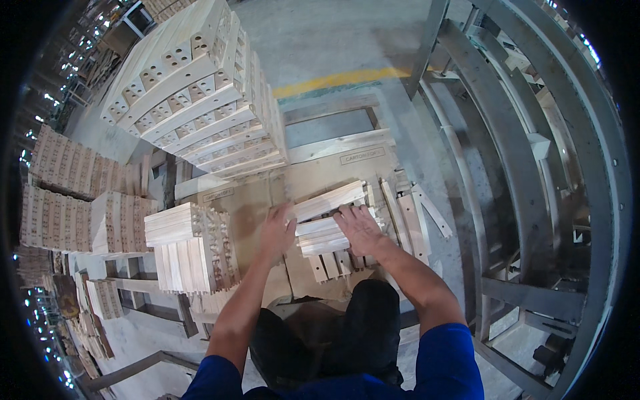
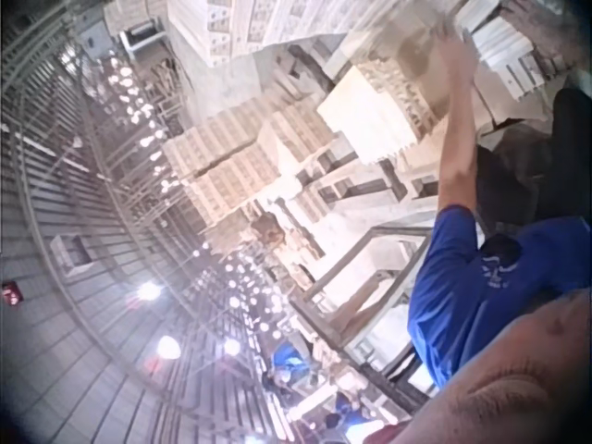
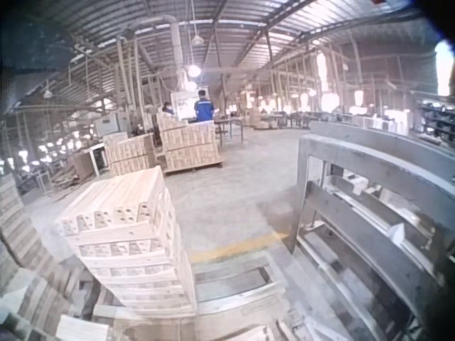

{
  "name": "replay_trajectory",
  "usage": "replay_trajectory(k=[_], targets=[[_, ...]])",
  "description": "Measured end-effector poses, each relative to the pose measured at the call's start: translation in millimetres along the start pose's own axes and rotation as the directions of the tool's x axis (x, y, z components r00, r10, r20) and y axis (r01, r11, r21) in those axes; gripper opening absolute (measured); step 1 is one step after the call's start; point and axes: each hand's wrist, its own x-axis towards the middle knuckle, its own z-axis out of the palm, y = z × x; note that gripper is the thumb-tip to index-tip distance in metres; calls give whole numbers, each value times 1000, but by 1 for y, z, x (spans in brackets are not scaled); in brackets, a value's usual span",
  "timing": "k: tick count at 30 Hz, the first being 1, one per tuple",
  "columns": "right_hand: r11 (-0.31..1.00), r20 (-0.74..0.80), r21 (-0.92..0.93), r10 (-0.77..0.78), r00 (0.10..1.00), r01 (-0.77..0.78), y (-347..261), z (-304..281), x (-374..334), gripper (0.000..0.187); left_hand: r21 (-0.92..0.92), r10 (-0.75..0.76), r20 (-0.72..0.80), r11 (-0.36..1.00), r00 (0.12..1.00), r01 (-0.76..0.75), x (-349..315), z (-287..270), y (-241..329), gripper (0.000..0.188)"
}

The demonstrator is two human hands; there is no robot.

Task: The person sits on the floor and repeatedly picks up small wooden pieces, aligns them, and stacks them into neat piles. The person then carries a stack to a nearby workbench and places it down.

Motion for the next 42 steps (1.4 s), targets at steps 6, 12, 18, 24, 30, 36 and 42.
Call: replay_trajectory(k=[6, 12, 18, 24, 30, 36, 42], targets=[[992, 66, -102, -72, 995, 79, 0, 3, -1, 111, -104, 0, -196, 994, 981, -21, -86, 4, -17, 35], [999, 151, -3, 53, 987, -53, -34, 0, -8, 114, -239, -138, -188, 967, 972, 91, -171, -10, -12, 32], [979, 88, 158, 117, 989, -130, -42, -5, -22, 87, -390, -234, -198, 910, 952, 143, -211, -19, -21, 32], [984, 26, 135, 116, 993, -118, -45, -2, -18, 82, -393, -247, -232, 909, 941, 142, -197, 1, -29, 30], [980, -66, 161, 127, 990, -115, -39, -5, -49, 79, -311, -105, -243, 950, 964, 25, -174, 22, -6, 28], [901, -125, 316, 350, 928, -297, -29, 8, -127, 82, -97, 28, -123, 994, 992, -40, -115, 30, 22, 31], [914, -98, 294, 321, 942, -281, -44, 9, -128, 83, -801, -166, 587, 28, 793, 598, -135, 80, 61, 47]])
